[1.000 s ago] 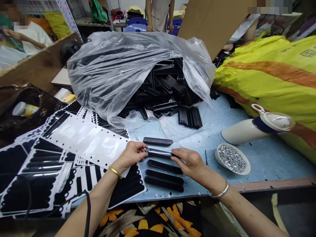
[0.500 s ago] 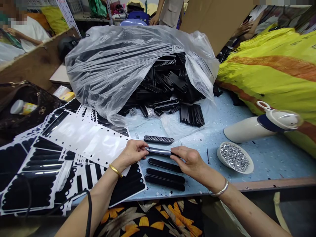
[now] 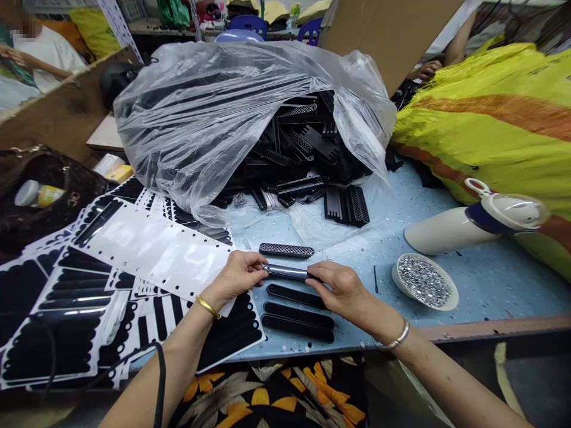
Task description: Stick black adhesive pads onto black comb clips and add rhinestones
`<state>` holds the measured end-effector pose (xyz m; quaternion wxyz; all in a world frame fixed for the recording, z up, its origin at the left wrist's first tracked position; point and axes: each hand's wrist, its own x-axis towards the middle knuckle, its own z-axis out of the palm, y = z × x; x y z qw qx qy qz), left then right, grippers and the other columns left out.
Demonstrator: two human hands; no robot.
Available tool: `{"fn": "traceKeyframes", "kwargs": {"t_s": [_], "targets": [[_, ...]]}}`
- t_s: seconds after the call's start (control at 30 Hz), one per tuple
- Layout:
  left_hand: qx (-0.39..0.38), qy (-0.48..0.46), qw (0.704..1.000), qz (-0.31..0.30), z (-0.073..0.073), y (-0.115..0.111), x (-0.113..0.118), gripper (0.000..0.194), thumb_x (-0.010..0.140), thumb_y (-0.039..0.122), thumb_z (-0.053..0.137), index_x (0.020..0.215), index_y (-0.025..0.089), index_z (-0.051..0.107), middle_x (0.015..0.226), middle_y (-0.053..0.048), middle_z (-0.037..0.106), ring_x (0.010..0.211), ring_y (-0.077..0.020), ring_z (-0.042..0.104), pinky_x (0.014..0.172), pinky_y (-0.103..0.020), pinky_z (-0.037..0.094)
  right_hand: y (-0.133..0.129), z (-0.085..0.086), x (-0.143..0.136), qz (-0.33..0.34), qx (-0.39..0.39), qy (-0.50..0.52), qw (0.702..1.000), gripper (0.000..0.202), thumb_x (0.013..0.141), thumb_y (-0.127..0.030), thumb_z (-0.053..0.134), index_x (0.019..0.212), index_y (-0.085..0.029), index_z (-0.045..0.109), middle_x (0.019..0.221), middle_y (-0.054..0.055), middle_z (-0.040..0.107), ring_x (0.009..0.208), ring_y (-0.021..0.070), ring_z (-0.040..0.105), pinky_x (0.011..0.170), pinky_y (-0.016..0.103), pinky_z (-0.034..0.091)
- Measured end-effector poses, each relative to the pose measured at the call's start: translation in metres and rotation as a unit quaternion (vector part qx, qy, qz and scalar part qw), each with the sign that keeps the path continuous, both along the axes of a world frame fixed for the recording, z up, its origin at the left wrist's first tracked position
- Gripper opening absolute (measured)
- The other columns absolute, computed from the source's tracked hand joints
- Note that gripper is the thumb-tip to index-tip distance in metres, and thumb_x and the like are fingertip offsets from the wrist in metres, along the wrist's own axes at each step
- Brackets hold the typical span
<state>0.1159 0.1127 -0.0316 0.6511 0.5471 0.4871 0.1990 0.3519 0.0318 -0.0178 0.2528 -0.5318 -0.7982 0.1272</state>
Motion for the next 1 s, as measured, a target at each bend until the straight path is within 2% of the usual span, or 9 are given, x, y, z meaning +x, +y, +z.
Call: {"fn": "traceKeyframes", "kwargs": {"t_s": [0.23,0.37,0.67,1.0], "targets": [[0.010,0.005,1.000,0.000,-0.0001,0.0000,0.0001,0.019,0.067,0.007,0.067,0.086,0.011,0.069,0.058,0.003,0.061,0.050,-0.0134,0.066,0.035,-0.015,0.045,0.0002,0.0012,-0.0009,0.009,0.024,-0.003,1.000,0.012,0.088,-0.013,0.058,0.083,-0.017,0.068,0.081,0.010,0.071,0.075,0.0219,0.068,0.070,0.034,0.057],[0.014,-0.006,1.000,0.008,-0.0014,0.0000,-0.0005,0.024,0.066,0.008,0.069,0.090,0.012,0.071,0.060,0.003,0.062,0.050,-0.0130,0.066,0.036,-0.015,0.044,0.0000,0.0006,-0.0008,0.007,0.021,-0.006,1.000,0.011,0.087,-0.012,0.059,0.083,-0.017,0.068,0.080,0.009,0.070,0.076,0.0219,0.068,0.070,0.033,0.057],[0.011,-0.005,1.000,0.003,-0.0012,0.0003,-0.0007,0.023,0.066,0.009,0.068,0.088,0.011,0.071,0.055,0.003,0.062,0.049,-0.0133,0.065,0.037,-0.015,0.043,-0.0003,0.0049,-0.0032,0.001,0.002,-0.021,1.000,0.013,0.087,-0.012,0.057,0.081,-0.017,0.067,0.081,0.009,0.070,0.077,0.0216,0.067,0.071,0.033,0.057],[0.017,-0.021,1.000,-0.003,-0.0077,0.0008,-0.0021,0.020,0.069,0.013,0.070,0.089,0.012,0.072,0.061,0.001,0.065,0.052,-0.0131,0.067,0.036,-0.014,0.044,0.0000,0.0027,-0.0028,-0.001,-0.001,-0.028,1.000,0.013,0.088,-0.014,0.056,0.082,-0.017,0.068,0.081,0.009,0.070,0.075,0.0210,0.067,0.070,0.033,0.056]]}}
